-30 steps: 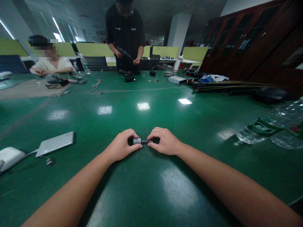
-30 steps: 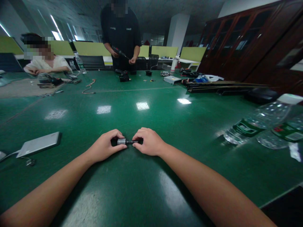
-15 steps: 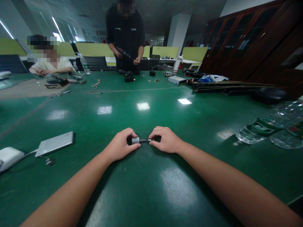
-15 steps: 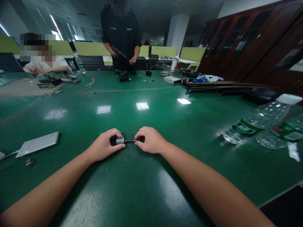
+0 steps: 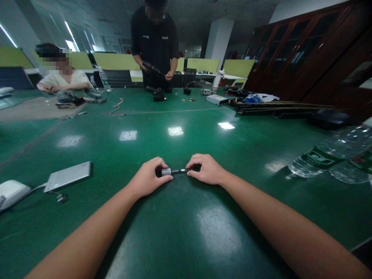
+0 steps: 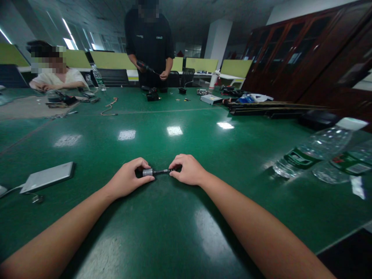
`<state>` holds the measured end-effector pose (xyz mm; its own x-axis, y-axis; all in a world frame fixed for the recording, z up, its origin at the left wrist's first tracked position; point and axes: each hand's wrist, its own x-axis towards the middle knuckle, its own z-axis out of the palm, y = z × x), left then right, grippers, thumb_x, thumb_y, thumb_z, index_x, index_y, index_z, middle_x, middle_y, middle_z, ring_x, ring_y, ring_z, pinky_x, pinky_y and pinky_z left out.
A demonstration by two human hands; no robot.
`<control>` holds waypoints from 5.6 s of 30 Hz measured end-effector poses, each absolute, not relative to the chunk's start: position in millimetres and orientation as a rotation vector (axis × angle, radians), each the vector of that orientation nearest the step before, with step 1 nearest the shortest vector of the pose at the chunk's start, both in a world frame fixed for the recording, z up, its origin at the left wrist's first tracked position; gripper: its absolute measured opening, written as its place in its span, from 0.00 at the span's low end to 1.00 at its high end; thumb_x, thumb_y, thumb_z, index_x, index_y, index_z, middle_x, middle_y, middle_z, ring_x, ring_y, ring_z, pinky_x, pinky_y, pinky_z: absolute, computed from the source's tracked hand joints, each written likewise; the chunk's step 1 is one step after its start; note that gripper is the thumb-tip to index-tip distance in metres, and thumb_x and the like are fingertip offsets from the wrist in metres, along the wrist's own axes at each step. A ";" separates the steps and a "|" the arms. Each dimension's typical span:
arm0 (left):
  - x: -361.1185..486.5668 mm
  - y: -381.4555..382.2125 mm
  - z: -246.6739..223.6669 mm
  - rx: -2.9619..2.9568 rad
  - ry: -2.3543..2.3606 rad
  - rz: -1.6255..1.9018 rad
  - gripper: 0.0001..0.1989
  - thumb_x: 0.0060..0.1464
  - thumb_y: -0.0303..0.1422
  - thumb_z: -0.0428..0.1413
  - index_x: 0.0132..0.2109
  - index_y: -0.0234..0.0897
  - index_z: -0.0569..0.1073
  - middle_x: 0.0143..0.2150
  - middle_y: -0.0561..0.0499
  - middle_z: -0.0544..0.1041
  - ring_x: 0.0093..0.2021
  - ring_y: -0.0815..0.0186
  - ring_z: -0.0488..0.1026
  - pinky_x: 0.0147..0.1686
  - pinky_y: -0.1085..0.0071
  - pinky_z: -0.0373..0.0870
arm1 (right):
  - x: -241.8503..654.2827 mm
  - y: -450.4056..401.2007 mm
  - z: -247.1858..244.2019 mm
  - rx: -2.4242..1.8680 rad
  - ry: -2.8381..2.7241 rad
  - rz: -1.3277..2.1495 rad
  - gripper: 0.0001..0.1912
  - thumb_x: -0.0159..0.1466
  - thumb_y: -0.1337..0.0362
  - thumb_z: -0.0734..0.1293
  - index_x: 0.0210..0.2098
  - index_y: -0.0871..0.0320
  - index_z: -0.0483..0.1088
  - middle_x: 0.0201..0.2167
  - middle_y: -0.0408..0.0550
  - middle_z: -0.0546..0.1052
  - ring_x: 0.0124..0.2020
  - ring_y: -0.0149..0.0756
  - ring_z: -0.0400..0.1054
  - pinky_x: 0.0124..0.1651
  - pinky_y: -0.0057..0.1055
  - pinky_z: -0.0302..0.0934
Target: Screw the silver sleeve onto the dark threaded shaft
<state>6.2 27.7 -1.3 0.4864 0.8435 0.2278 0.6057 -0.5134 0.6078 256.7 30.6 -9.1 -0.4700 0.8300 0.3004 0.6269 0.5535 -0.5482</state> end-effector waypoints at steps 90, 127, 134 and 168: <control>7.7 24.1 -0.8 2.296 1.108 0.736 0.09 0.50 0.36 0.64 0.35 0.37 0.74 0.35 0.51 0.77 0.36 0.63 0.74 0.37 0.68 0.68 | 243.8 19.5 -6.6 -1.010 -2.356 0.452 0.06 0.58 0.69 0.70 0.36 0.57 0.78 0.30 0.47 0.79 0.34 0.36 0.70 0.40 0.32 0.63; 5.2 25.8 -3.3 2.290 1.100 0.739 0.10 0.50 0.35 0.65 0.36 0.36 0.73 0.35 0.52 0.76 0.36 0.64 0.73 0.37 0.69 0.67 | 249.1 21.7 -8.6 -1.080 -2.294 0.498 0.08 0.58 0.68 0.72 0.38 0.58 0.80 0.32 0.48 0.79 0.36 0.36 0.71 0.41 0.32 0.64; 5.5 26.1 -2.6 2.317 1.017 0.732 0.10 0.52 0.36 0.63 0.37 0.36 0.73 0.36 0.50 0.76 0.37 0.63 0.72 0.39 0.68 0.67 | 226.6 16.4 -11.5 -1.074 -2.318 0.440 0.08 0.60 0.67 0.72 0.40 0.57 0.79 0.34 0.47 0.81 0.37 0.36 0.72 0.43 0.33 0.62; 7.6 30.1 3.8 2.314 1.041 0.735 0.07 0.52 0.33 0.62 0.35 0.37 0.71 0.36 0.50 0.75 0.38 0.63 0.72 0.39 0.68 0.67 | 232.7 28.7 -12.7 -0.971 -2.315 0.467 0.06 0.59 0.65 0.72 0.37 0.57 0.77 0.31 0.46 0.79 0.36 0.35 0.70 0.41 0.32 0.61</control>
<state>7.6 30.1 3.8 0.5631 0.7814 0.2688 0.5145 -0.5861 0.6260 232.7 28.7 -12.7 -0.5668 0.7333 0.3755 0.5302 0.6736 -0.5149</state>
